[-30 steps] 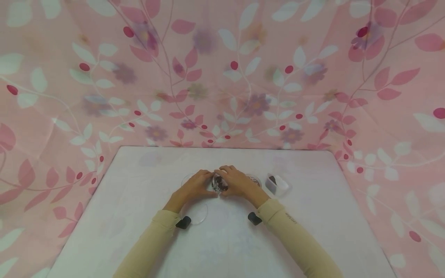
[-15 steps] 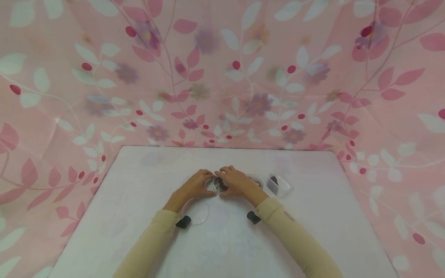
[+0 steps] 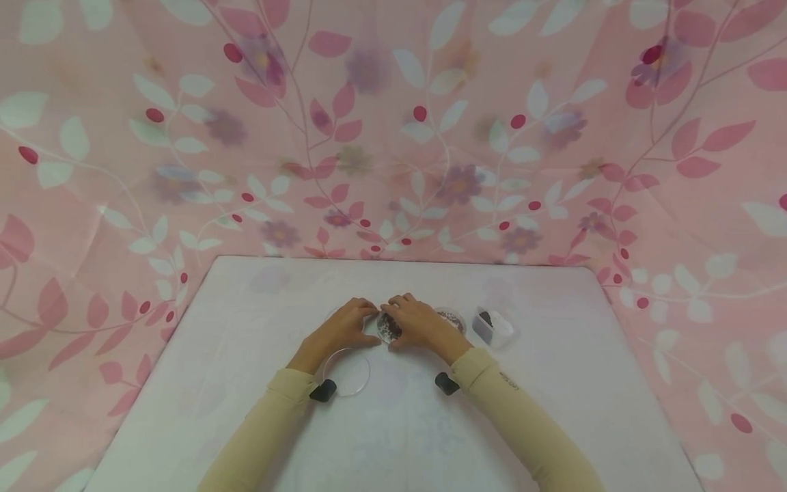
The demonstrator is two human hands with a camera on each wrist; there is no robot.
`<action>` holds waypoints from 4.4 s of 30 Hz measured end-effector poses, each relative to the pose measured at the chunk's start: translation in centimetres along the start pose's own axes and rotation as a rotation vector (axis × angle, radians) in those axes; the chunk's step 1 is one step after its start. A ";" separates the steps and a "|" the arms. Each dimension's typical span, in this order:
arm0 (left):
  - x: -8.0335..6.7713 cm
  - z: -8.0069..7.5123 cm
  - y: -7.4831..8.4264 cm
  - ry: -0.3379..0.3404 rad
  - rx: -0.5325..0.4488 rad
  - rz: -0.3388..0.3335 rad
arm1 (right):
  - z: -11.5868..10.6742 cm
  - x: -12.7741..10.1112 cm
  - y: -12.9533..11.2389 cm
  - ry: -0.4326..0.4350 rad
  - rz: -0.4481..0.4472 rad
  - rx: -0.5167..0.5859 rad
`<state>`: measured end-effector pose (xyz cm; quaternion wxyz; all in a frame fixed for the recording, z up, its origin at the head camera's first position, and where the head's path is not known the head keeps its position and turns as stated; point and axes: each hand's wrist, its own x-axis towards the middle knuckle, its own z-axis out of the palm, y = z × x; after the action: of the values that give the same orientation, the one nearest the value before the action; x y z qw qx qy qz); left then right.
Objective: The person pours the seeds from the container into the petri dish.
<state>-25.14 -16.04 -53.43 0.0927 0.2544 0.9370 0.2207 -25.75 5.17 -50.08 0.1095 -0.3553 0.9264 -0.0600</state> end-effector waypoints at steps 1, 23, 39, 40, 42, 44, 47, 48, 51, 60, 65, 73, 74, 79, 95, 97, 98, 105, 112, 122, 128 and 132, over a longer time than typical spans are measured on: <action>0.0 0.0 0.0 0.001 0.000 0.000 | 0.0 0.0 0.0 0.000 0.000 -0.002; 0.0 -0.3 0.1 0.005 0.005 0.001 | 0.1 0.1 0.0 -0.013 -0.007 0.022; -0.1 -0.3 0.2 -0.003 -0.013 -0.019 | 0.4 -0.4 -0.2 -0.010 0.004 0.039; -0.1 -0.2 0.2 -0.005 -0.015 -0.021 | 0.4 -0.5 -0.2 -0.018 0.008 0.038; -0.1 -0.2 0.2 -0.006 -0.014 -0.022 | 0.5 -0.8 -0.4 -0.033 0.015 0.040; -0.1 -0.1 0.2 -0.005 -0.009 -0.022 | 0.5 -1.2 -0.6 -0.042 0.019 0.043; -0.1 -0.1 0.2 -0.006 -0.005 -0.020 | 0.6 -1.9 -0.8 -0.041 0.015 0.036; -0.2 0.0 0.2 -0.005 -0.007 -0.020 | 0.7 -2.2 -0.9 -0.038 0.010 0.031; -0.2 -0.1 0.2 -0.006 -0.014 -0.019 | 0.8 -3.0 -1.2 -0.020 -0.016 0.023; 0.0 0.1 -0.1 0.005 0.000 -0.010 | 0.7 -5.3 -2.0 0.037 -0.060 0.021; 0.1 0.2 -0.2 0.008 0.008 0.001 | 1.0 -6.5 -2.2 0.055 -0.072 -0.001; 0.0 0.0 0.0 0.013 0.002 0.006 | 1.3 -8.5 -2.4 0.096 -0.089 -0.018; 0.0 -0.1 0.0 0.012 0.002 0.004 | 1.3 -8.7 -2.5 0.106 -0.092 -0.012; 0.0 -0.1 0.0 0.011 0.005 -0.011 | 1.6 -9.3 -2.5 0.128 -0.087 0.006; -4.7 -3.0 -3.2 0.049 -0.027 -0.125 | 1.8 -9.6 -2.4 0.132 -0.070 0.010; -5.0 -3.0 -3.7 0.048 -0.040 -0.136 | 1.9 -9.6 -2.3 0.135 -0.073 0.009; -5.2 -3.0 -3.9 0.046 -0.043 -0.139 | 1.9 -9.6 -2.3 0.137 -0.074 0.013; -5.3 -2.9 -4.3 0.008 -0.083 -0.170 | 1.9 -9.7 -2.4 0.145 -0.078 0.032; -4.6 -2.4 -3.5 0.007 -0.147 -0.178 | 1.9 -9.9 -2.3 0.127 -0.066 0.037; -2.8 -1.0 -1.6 0.020 -0.211 -0.207 | 2.1 -10.1 -2.2 0.124 -0.064 0.034; -2.2 -0.4 -1.3 0.028 -0.210 -0.210 | 1.7 -10.5 -1.9 0.144 -0.036 0.108; -2.0 -0.1 -1.1 0.022 -0.207 -0.217 | 0.8 -11.1 -0.2 0.303 -0.016 0.164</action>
<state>-23.94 -17.97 -53.74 0.1315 0.1383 0.9322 0.3076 -17.41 12.49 -49.00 -0.0033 -0.3395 0.9214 -0.1890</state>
